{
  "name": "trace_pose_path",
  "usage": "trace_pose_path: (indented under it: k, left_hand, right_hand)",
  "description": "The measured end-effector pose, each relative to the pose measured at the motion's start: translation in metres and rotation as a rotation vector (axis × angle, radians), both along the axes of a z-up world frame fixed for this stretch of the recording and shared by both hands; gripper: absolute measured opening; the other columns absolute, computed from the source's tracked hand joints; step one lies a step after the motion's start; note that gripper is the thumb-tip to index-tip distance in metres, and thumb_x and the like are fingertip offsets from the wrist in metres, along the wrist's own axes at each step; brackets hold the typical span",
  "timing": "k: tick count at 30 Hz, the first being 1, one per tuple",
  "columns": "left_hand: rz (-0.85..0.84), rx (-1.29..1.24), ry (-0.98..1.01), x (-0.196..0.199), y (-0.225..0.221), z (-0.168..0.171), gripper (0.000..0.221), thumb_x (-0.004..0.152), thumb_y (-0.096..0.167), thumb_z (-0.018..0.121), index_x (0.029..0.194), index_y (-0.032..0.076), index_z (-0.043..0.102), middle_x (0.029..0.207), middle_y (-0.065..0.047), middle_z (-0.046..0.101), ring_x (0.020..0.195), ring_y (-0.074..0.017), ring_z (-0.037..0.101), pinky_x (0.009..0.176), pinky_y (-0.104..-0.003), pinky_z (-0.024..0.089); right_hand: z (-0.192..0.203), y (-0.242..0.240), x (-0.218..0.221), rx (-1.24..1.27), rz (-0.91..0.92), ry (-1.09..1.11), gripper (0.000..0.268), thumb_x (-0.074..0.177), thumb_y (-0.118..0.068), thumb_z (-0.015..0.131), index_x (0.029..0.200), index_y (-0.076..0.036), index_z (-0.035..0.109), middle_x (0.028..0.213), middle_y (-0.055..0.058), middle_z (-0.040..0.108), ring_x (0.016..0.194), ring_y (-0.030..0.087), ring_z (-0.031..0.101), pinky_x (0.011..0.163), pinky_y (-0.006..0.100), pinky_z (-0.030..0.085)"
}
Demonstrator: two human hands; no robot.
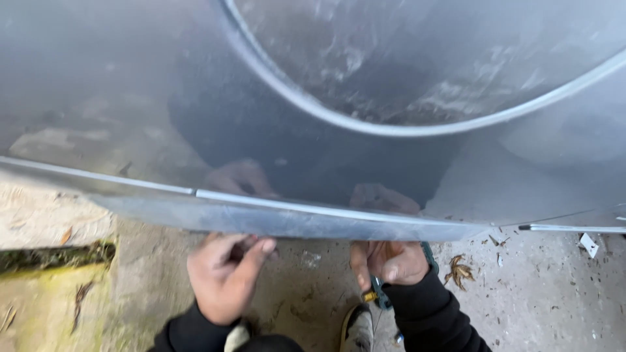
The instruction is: The user is repairing or adjusting the wheel arch trim on a car using tools.
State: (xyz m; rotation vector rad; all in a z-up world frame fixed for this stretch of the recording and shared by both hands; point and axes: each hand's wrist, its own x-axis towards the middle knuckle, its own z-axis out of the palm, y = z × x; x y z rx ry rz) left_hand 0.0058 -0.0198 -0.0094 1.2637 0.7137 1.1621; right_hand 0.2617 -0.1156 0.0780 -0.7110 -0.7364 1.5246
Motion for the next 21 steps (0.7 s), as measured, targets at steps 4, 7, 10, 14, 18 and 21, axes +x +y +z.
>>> trace_pose_path:
  k: [4, 7, 10, 14, 18, 21]
  left_hand:
    - [-0.039, -0.013, -0.035, 0.027, -0.010, -0.021, 0.008, 0.090, 0.010, 0.083, 0.095, 0.006, 0.078, 0.073, -0.003, 0.076, 0.057, -0.0022, 0.062, 0.050, -0.020, 0.049]
    - [-0.280, -0.055, 0.020, 0.061, -0.029, -0.031, 0.013, 0.084, 0.011, 0.083, 0.092, 0.006, 0.075, 0.066, 0.000, 0.073, 0.049, -0.0018, 0.056, 0.042, -0.021, 0.043]
    - [-0.450, -0.210, -0.115, 0.075, -0.038, -0.041, 0.028, 0.090, 0.010, 0.085, 0.080, 0.006, 0.059, 0.066, 0.002, 0.054, 0.058, -0.0035, 0.045, 0.050, -0.022, 0.039]
    - [-0.127, 0.043, 0.048, 0.041, -0.023, -0.040, 0.036, 0.089, 0.018, 0.084, 0.069, 0.011, 0.055, 0.055, 0.005, 0.049, 0.045, -0.0045, 0.042, 0.043, -0.022, 0.037]
    - [0.046, 0.064, -0.028, 0.003, 0.007, 0.018, 0.011, 0.090, 0.017, 0.075, 0.093, 0.007, 0.074, 0.065, 0.002, 0.070, 0.048, -0.0007, 0.058, 0.042, -0.022, 0.049]
    - [-0.031, 0.009, -0.215, 0.018, 0.009, 0.009, 0.009, 0.097, 0.014, 0.075, 0.098, 0.005, 0.073, 0.081, -0.005, 0.077, 0.065, -0.0058, 0.070, 0.056, -0.026, 0.059]
  right_hand:
    - [-0.007, 0.005, 0.005, 0.047, 0.004, 0.016, 0.071, 0.076, -0.004, 0.089, 0.139, 0.005, 0.058, 0.129, 0.031, 0.068, 0.073, 0.031, 0.075, 0.059, 0.040, 0.063]
    - [-0.016, -0.007, 0.011, 0.034, 0.015, 0.014, 0.070, 0.078, -0.004, 0.090, 0.140, 0.004, 0.059, 0.130, 0.031, 0.068, 0.072, 0.031, 0.076, 0.058, 0.041, 0.064]
    - [-0.020, -0.011, 0.012, 0.018, 0.026, -0.009, 0.068, 0.080, -0.006, 0.091, 0.140, 0.003, 0.059, 0.129, 0.030, 0.069, 0.074, 0.031, 0.075, 0.060, 0.042, 0.063]
    - [-0.010, -0.005, 0.009, 0.016, 0.006, -0.037, 0.069, 0.080, -0.007, 0.090, 0.141, 0.005, 0.059, 0.127, 0.030, 0.070, 0.073, 0.031, 0.076, 0.061, 0.041, 0.063]
    - [-0.009, -0.002, 0.002, 0.014, 0.021, -0.009, 0.070, 0.077, -0.006, 0.089, 0.139, 0.007, 0.059, 0.127, 0.030, 0.070, 0.072, 0.030, 0.075, 0.060, 0.040, 0.063]
    - [-0.002, 0.002, -0.001, 0.010, -0.012, -0.010, 0.070, 0.077, -0.004, 0.088, 0.139, 0.005, 0.058, 0.124, 0.030, 0.070, 0.073, 0.031, 0.075, 0.058, 0.040, 0.063]
